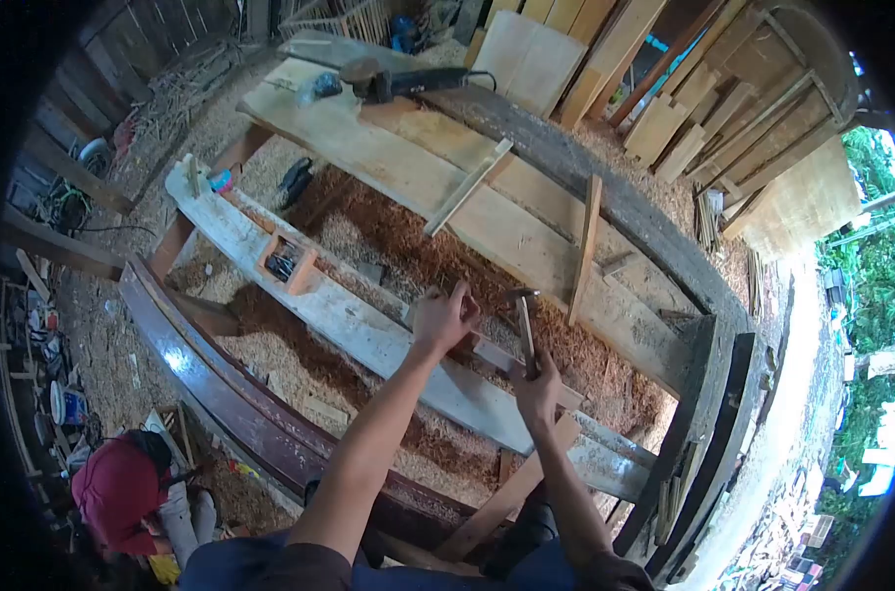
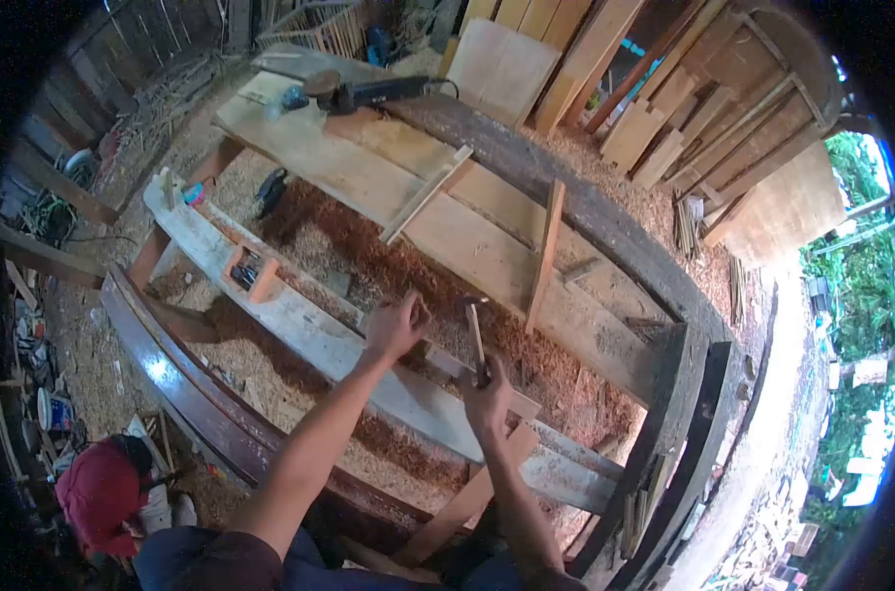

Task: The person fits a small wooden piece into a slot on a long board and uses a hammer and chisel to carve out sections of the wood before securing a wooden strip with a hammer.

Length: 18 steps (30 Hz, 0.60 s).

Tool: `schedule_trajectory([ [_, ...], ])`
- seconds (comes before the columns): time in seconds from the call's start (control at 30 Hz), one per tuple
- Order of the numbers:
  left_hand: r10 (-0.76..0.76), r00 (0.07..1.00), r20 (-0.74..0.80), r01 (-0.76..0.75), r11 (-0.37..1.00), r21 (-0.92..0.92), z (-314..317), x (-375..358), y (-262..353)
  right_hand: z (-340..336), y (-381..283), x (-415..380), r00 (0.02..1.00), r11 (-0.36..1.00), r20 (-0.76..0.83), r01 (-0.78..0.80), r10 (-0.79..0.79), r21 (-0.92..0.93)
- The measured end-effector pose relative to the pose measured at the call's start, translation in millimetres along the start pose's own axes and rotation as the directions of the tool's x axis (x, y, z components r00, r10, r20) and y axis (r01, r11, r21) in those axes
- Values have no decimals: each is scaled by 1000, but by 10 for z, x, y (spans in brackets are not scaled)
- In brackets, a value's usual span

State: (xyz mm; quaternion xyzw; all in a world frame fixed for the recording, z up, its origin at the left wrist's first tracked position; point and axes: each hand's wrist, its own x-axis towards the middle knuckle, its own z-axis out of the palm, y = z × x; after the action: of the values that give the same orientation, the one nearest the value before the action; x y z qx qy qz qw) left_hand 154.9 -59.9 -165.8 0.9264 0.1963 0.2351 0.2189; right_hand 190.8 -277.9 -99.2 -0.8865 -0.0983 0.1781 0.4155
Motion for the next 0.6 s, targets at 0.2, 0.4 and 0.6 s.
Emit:
schedule_trajectory([
  [0.2,33,988,-149,-45,996,-76,-514,-446,18,278,-52,-270,995,972,-69,81,-67,220],
  [0.4,90,994,-56,-91,996,-23,-866,-959,-172,612,-107,-501,990,978,-94,124,-109,168],
  [0.6,140,972,187,-140,990,-12,-889,-1156,-206,553,-170,-515,997,989,-29,71,-68,130],
])
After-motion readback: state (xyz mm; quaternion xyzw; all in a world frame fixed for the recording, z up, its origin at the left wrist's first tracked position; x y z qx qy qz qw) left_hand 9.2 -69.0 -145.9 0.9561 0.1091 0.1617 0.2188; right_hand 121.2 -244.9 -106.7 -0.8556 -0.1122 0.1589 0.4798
